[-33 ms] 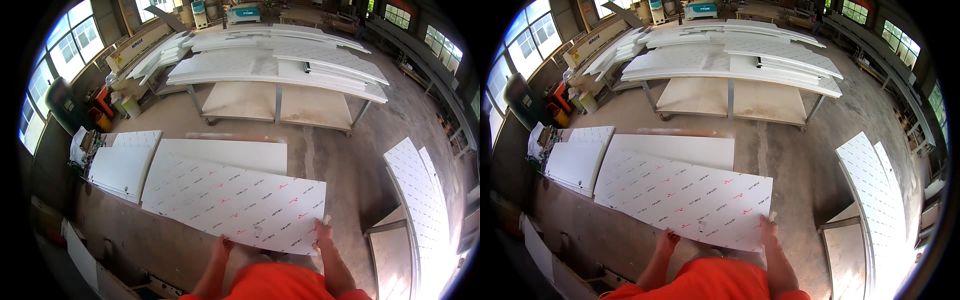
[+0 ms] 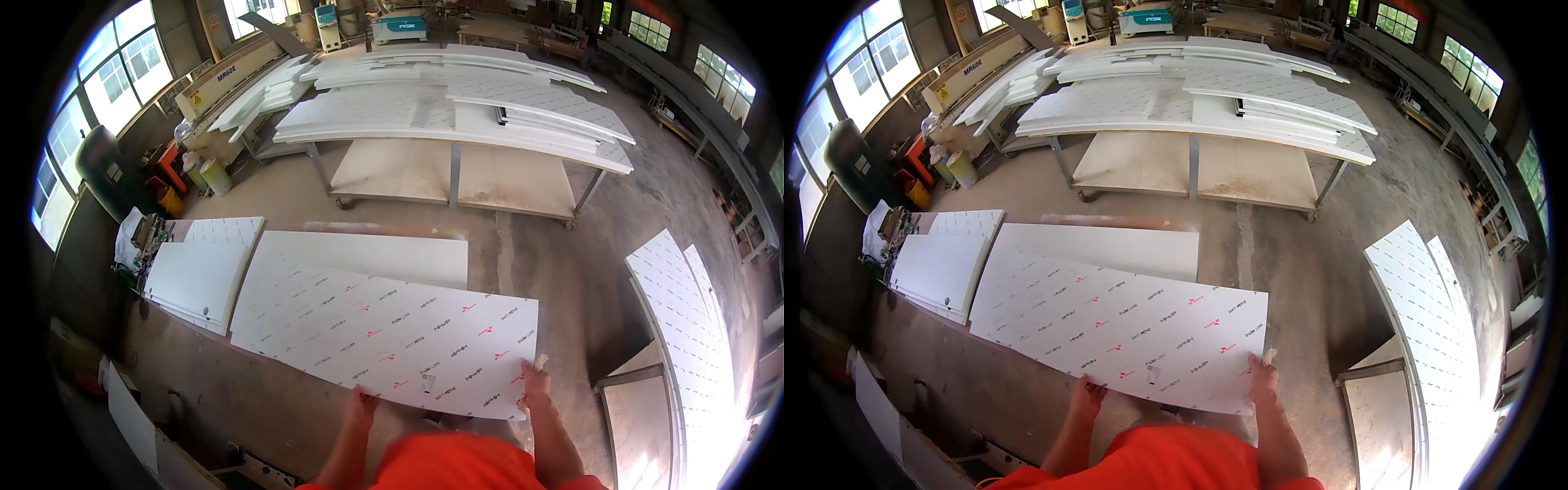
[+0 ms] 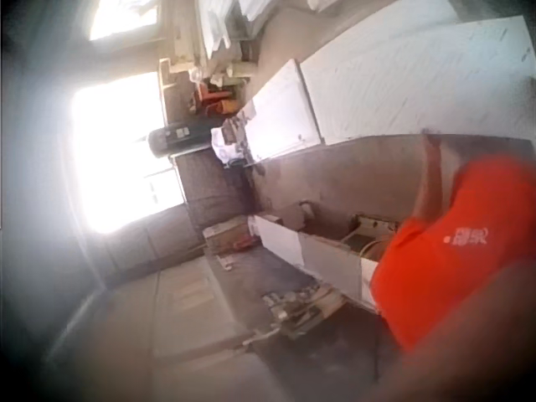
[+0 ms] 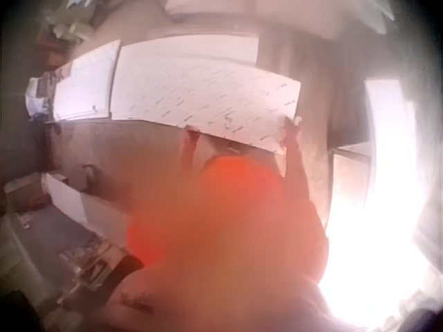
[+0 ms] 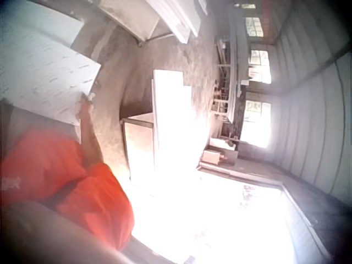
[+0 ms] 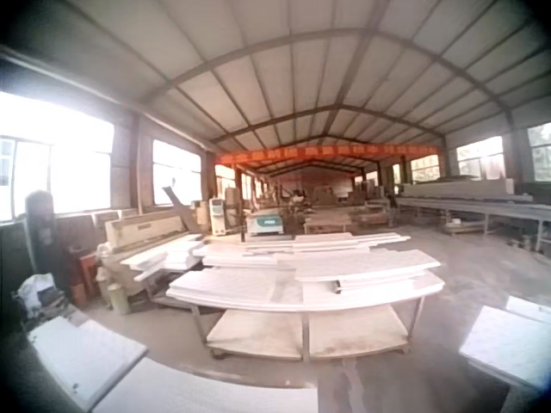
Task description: The person cleans white wooden panels by blowing dust off with an air gun and then wiping them with a cloth.
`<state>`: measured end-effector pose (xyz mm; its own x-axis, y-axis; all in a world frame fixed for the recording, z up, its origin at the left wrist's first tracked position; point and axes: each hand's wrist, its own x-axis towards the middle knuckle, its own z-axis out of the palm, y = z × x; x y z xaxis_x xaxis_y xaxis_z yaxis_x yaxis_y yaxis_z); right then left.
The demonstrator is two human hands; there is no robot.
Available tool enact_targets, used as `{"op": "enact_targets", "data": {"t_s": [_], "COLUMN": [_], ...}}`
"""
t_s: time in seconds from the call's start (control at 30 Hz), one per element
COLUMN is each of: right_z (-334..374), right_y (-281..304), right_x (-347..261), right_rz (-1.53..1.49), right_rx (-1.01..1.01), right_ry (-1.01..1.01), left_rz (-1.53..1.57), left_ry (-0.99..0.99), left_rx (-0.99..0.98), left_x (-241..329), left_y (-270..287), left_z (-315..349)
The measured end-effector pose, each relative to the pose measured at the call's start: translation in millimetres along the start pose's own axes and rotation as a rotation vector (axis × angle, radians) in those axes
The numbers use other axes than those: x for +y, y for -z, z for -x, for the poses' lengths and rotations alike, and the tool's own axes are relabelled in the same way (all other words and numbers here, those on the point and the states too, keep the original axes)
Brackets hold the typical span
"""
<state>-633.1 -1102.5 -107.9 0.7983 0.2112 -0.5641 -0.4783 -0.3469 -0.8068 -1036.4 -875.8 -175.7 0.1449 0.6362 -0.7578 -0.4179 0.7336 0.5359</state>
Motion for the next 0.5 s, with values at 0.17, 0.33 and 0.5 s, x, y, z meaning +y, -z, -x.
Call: {"op": "enact_targets", "data": {"t_s": [0.17, 0.33, 0.5], "right_z": [-37.8, -87.3, -117.7], "right_y": [96.4, 184.7, 254.2], "right_x": [-80.0, -127.6, -232.8], "right_rz": [0.135, 0.157, -0.204], "right_rx": [0.147, 0.265, 0.23], "right_ry": [0.188, 0.471, 0.587], "left_rz": [0.343, 0.23, 0.566], "left_ry": [-0.112, -0.106, -0.049], "left_rx": [-0.055, -0.195, -0.254], "left_x": [-6.3, -63.9, -101.3], "left_y": [-71.3, -179.8, -318.8], "left_z": [-2.4, 38.5, 100.1]}}
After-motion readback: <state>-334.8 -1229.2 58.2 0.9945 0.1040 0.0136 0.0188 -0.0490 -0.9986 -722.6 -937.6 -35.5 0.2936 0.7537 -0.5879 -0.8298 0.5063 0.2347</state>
